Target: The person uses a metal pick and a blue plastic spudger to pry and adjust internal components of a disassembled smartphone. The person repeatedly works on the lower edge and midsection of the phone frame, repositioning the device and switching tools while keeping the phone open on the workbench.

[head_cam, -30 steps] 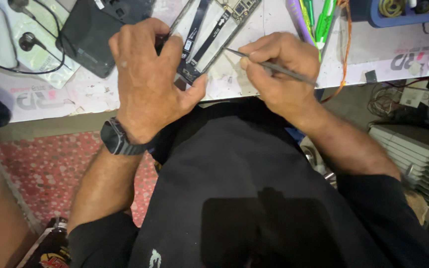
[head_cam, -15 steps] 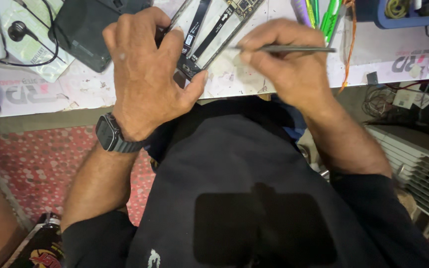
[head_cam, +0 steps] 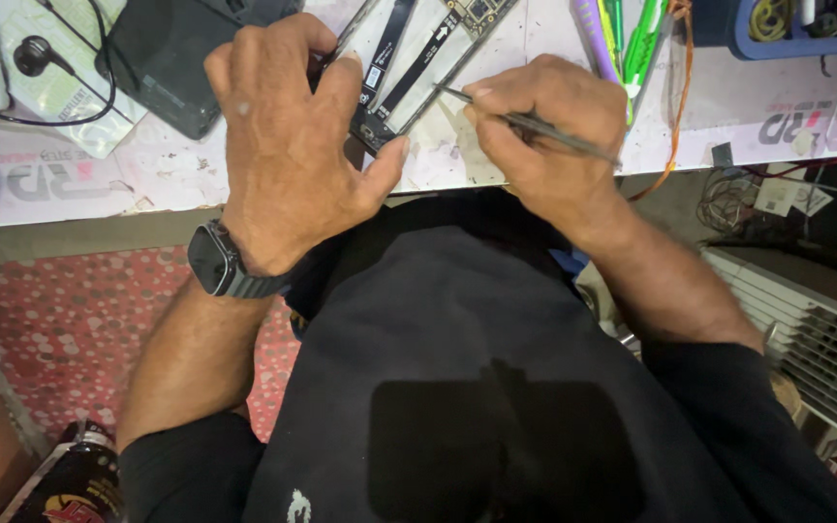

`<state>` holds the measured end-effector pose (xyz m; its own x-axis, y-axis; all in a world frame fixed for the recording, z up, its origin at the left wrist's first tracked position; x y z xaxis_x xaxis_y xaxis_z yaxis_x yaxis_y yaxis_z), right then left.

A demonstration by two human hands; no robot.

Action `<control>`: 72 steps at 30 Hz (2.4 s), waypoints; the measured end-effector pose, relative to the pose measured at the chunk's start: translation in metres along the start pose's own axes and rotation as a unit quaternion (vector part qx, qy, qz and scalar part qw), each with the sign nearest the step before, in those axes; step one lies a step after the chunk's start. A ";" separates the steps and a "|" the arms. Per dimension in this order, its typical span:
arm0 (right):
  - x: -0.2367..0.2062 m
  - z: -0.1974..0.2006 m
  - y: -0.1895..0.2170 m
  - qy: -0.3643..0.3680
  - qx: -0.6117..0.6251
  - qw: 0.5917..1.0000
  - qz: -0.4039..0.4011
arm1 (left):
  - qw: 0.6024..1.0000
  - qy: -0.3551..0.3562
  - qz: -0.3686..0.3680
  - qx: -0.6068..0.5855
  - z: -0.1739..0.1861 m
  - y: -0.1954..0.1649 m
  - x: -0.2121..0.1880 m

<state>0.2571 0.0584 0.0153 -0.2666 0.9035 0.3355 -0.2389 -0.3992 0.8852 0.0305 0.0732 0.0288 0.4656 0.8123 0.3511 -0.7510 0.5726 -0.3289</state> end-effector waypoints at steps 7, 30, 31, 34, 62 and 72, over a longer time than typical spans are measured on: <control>0.002 0.005 0.006 -0.020 -0.012 1.000 0.000 | 1.000 0.001 -0.001 -0.001 -0.001 0.000 0.000; 0.006 -0.010 0.017 0.042 0.004 0.998 0.050 | 1.000 -0.001 -0.006 0.006 0.000 -0.001 0.002; 0.008 -0.007 0.014 0.010 0.008 1.000 0.016 | 1.000 0.001 -0.006 0.011 -0.001 -0.001 0.002; 0.009 -0.003 0.011 -0.026 0.017 0.999 -0.023 | 1.000 0.005 0.002 -0.005 -0.002 0.001 0.002; 0.004 0.008 0.003 -0.013 -0.005 0.998 -0.062 | 1.000 -0.006 -0.012 0.007 0.002 -0.001 0.001; 0.000 0.012 -0.006 0.002 0.017 0.995 -0.095 | 1.000 -0.008 -0.004 -0.029 -0.001 0.001 -0.001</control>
<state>0.2695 0.0627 0.0136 -0.2244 0.9612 0.1603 -0.2534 -0.2164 0.9429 0.0295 0.0734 0.0268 0.4633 0.8061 0.3682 -0.7190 0.5848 -0.3755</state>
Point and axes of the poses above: each hand's wrist, its own x-axis towards the middle knuckle, its own z-axis out of the back of the hand, y = z × x, the point moved 5 cm from there along x, towards the middle knuckle, and after that the axes turned 10 degrees about x, right-handed, at the moved point
